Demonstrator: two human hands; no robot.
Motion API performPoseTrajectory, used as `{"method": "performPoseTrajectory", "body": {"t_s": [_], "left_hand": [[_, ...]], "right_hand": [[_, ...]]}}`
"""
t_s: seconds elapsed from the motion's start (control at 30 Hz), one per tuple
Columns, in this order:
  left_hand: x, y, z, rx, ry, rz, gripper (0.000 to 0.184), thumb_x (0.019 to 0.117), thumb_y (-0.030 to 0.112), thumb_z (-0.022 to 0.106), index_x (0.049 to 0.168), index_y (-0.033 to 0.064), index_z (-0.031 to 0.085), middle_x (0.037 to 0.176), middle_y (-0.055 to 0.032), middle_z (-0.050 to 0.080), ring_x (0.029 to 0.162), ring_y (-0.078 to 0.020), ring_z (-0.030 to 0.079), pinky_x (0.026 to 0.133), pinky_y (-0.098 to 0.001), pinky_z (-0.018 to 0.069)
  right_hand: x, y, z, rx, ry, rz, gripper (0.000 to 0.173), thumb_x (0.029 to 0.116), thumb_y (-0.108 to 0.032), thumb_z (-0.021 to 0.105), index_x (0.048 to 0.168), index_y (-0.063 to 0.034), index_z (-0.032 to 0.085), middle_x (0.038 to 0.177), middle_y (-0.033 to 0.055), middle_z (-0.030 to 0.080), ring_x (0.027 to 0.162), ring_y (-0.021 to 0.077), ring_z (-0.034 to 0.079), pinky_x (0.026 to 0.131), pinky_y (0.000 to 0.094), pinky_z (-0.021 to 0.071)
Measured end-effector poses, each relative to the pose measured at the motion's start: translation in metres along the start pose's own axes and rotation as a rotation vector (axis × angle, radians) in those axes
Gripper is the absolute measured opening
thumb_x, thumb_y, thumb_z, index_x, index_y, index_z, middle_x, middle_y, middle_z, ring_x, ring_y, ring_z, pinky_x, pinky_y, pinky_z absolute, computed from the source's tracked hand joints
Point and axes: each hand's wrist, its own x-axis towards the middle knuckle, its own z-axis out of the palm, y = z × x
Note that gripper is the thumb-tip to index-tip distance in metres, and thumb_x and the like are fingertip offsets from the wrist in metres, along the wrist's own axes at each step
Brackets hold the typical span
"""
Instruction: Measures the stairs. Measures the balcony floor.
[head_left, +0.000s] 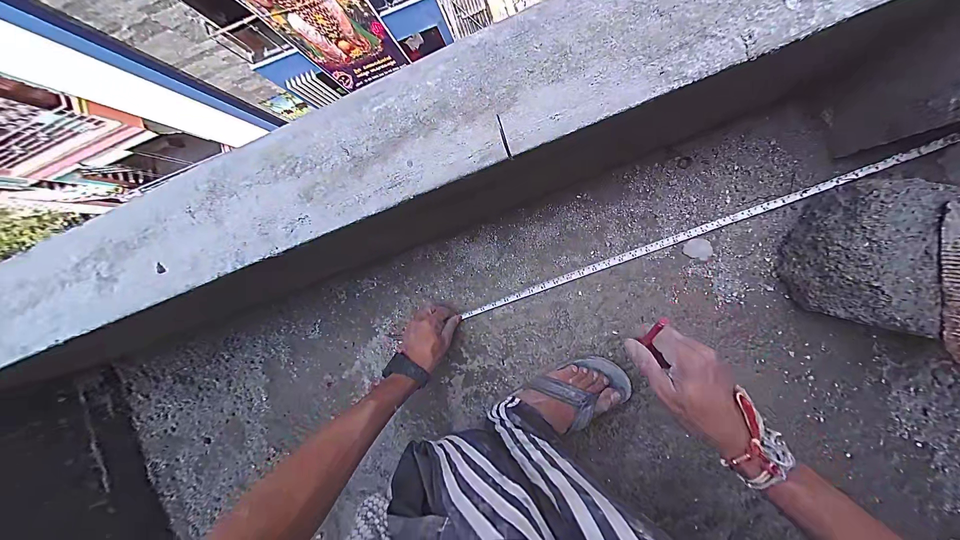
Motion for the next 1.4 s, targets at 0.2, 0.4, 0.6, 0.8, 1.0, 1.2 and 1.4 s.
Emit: {"method": "performPoseTrajectory", "body": {"t_s": [0.2,0.4,0.6,0.8,1.0,1.2,1.4], "left_hand": [[0.002,-0.008,0.005,-0.013,0.045,0.045,0.034,0.1044,0.027,0.059,0.116,-0.0013,0.073,0.120,-0.0289,0.066,0.117,-0.0435,0.064,0.103,-0.0552,0.0491],[0.000,-0.010,0.010,0.012,0.087,0.053,0.034,0.1038,0.029,0.059,0.115,0.0007,0.074,0.119,-0.0284,0.066,0.115,-0.0441,0.064,0.101,-0.0560,0.0502],[0.000,-0.014,0.018,0.036,0.144,0.096,0.033,0.1031,0.028,0.059,0.112,0.0001,0.075,0.116,-0.0282,0.066,0.113,-0.0440,0.065,0.100,-0.0547,0.0517],[-0.001,-0.012,0.018,0.049,0.167,0.116,0.032,0.1022,0.026,0.060,0.111,-0.0008,0.075,0.115,-0.0289,0.067,0.111,-0.0449,0.066,0.098,-0.0550,0.0529],[-0.001,-0.013,0.019,0.049,0.158,0.110,0.033,0.1031,0.027,0.059,0.113,0.0002,0.074,0.116,-0.0282,0.066,0.112,-0.0432,0.066,0.098,-0.0541,0.0527],[0.000,-0.010,0.016,0.056,0.095,0.074,0.036,0.1038,0.026,0.058,0.113,-0.0062,0.071,0.120,-0.0307,0.065,0.117,-0.0449,0.064,0.103,-0.0535,0.0508],[0.001,-0.012,0.019,0.052,0.118,0.088,0.035,0.1034,0.026,0.059,0.112,-0.0052,0.072,0.118,-0.0296,0.066,0.115,-0.0434,0.065,0.101,-0.0526,0.0518]], "right_hand": [[0.011,-0.045,0.047,0.039,0.001,-0.365,0.027,0.0987,-0.028,0.054,0.098,-0.0116,0.075,0.080,0.0054,0.070,0.071,0.0196,0.070,0.058,0.0321,0.0566],[0.017,-0.079,0.160,0.283,0.143,-0.229,0.020,0.0925,-0.021,0.061,0.094,-0.0077,0.076,0.084,0.0059,0.074,0.074,0.0176,0.073,0.063,0.0326,0.0600],[0.007,-0.090,0.220,0.279,0.218,-0.108,0.026,0.0930,-0.021,0.059,0.099,-0.0031,0.077,0.088,0.0080,0.077,0.078,0.0209,0.076,0.068,0.0365,0.0622],[0.006,-0.091,0.225,0.225,0.112,-0.192,0.032,0.0972,-0.021,0.055,0.114,-0.0047,0.077,0.113,0.0078,0.078,0.107,0.0232,0.075,0.095,0.0389,0.0594],[0.004,-0.089,0.229,0.201,0.098,-0.206,0.034,0.0996,-0.020,0.053,0.121,-0.0057,0.075,0.121,0.0085,0.076,0.113,0.0241,0.073,0.099,0.0389,0.0576],[0.004,-0.089,0.231,0.189,0.113,-0.228,0.034,0.0992,-0.019,0.053,0.120,-0.0039,0.075,0.119,0.0097,0.076,0.111,0.0245,0.074,0.097,0.0394,0.0586],[0.004,-0.089,0.230,0.122,0.114,-0.248,0.033,0.0995,-0.018,0.055,0.122,-0.0039,0.075,0.119,0.0092,0.076,0.112,0.0238,0.073,0.097,0.0383,0.0584]]}}
